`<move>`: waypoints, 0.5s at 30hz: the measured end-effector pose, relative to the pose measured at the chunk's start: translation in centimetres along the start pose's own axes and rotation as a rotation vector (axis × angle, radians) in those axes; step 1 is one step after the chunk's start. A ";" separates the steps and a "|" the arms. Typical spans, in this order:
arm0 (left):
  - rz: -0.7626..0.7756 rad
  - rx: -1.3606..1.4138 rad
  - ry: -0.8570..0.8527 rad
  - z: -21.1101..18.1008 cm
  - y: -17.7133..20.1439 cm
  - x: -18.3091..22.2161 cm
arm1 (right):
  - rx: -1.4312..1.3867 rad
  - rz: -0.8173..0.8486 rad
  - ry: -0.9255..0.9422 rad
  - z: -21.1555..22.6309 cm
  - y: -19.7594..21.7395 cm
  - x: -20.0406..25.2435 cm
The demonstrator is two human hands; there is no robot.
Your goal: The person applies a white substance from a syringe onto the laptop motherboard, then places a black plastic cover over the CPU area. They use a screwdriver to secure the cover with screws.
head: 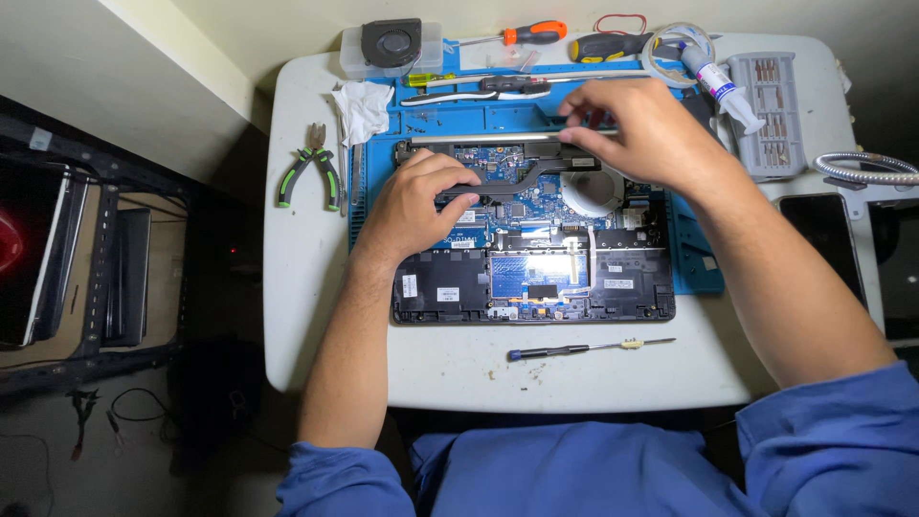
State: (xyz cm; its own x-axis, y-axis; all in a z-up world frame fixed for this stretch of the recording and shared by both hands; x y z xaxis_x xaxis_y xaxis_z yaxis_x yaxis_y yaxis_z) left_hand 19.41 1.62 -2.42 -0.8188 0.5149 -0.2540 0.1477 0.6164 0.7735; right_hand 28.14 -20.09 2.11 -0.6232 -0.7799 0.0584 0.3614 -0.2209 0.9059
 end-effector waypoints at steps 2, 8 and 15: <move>0.000 0.010 0.007 0.3 -0.3 -0.4 | 0.004 0.000 -0.023 -0.9 -0.3 1.8; 0.024 0.064 0.050 0.2 -0.7 -1.2 | 0.097 -0.049 -0.041 -1.5 -2.5 4.8; 0.003 0.069 0.027 0.1 -1.2 -1.7 | 0.187 -0.158 -0.001 -2.1 -3.4 5.3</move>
State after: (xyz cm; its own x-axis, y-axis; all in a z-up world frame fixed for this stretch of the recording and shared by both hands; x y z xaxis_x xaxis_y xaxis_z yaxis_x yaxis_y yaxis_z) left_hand 20.70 0.04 -3.00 -0.8326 0.5012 -0.2358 0.1869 0.6549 0.7323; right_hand 25.07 -24.74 -1.58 -0.6629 -0.7433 -0.0901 0.1247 -0.2283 0.9656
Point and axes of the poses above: each hand's wrist, its own x-axis away from the middle knuckle, its own y-axis out of the back of the hand, z = x × y, the point moved 7 cm from there along -x, towards the middle knuckle, and after that the axes turned 12 degrees about z, right-handed, at the moved point
